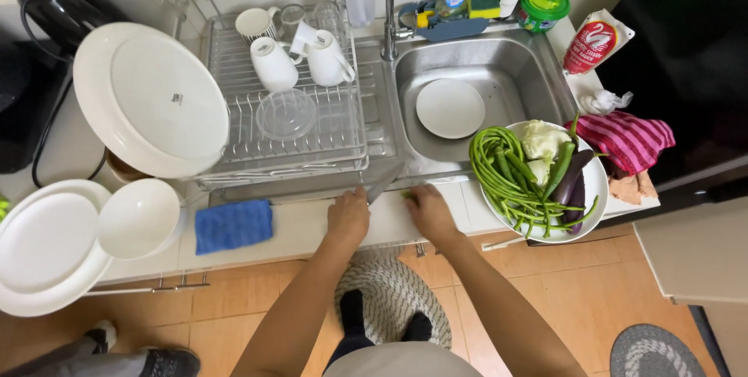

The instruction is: The person washes green beans and an eggplant under running water in a kitchen sink. They also wipe the sink basin and countertop with a blue cloth and rinse a white plate.

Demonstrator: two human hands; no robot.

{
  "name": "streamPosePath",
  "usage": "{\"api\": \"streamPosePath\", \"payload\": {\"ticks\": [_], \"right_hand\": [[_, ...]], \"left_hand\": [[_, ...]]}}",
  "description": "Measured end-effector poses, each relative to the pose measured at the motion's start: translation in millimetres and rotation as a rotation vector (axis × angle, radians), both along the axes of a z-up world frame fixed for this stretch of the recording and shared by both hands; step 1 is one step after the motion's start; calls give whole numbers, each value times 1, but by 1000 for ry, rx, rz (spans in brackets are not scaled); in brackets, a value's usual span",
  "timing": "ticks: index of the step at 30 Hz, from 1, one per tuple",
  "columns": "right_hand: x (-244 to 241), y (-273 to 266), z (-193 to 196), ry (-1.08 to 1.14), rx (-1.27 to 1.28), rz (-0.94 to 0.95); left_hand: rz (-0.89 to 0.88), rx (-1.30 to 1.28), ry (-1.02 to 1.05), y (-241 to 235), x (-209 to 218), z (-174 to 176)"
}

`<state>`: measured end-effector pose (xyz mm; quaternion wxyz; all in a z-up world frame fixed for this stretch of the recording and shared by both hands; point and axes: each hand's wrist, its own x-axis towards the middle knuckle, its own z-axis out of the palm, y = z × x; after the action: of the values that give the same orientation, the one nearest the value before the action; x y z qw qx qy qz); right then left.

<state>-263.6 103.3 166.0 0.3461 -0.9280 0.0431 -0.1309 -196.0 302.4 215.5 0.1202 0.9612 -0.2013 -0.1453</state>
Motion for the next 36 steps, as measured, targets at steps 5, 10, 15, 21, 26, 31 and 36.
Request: {"api": "streamPosePath", "payload": {"ticks": [5,10,15,21,26,31,36], "right_hand": [[-6,-35,-32,56,683,-231],[-19,-38,-29,44,800,-327],[-11,-21,-20,112,557,-481],[29,7,-9,-136,22,-239],[77,1,-9,-8,-60,-408],[82,-5,14,172,442,-617],[61,-17,9,58,516,-530]], "left_hand": [[-66,-211,-59,10,10,-13],[-136,-689,-80,-3,9,6],[-123,-677,12,-20,11,16],[-228,-466,-94,-22,26,-8],[-243,-502,-87,-48,25,-22],[-210,-588,-122,-58,35,-25],[-199,-653,-120,-55,26,-23]]}}
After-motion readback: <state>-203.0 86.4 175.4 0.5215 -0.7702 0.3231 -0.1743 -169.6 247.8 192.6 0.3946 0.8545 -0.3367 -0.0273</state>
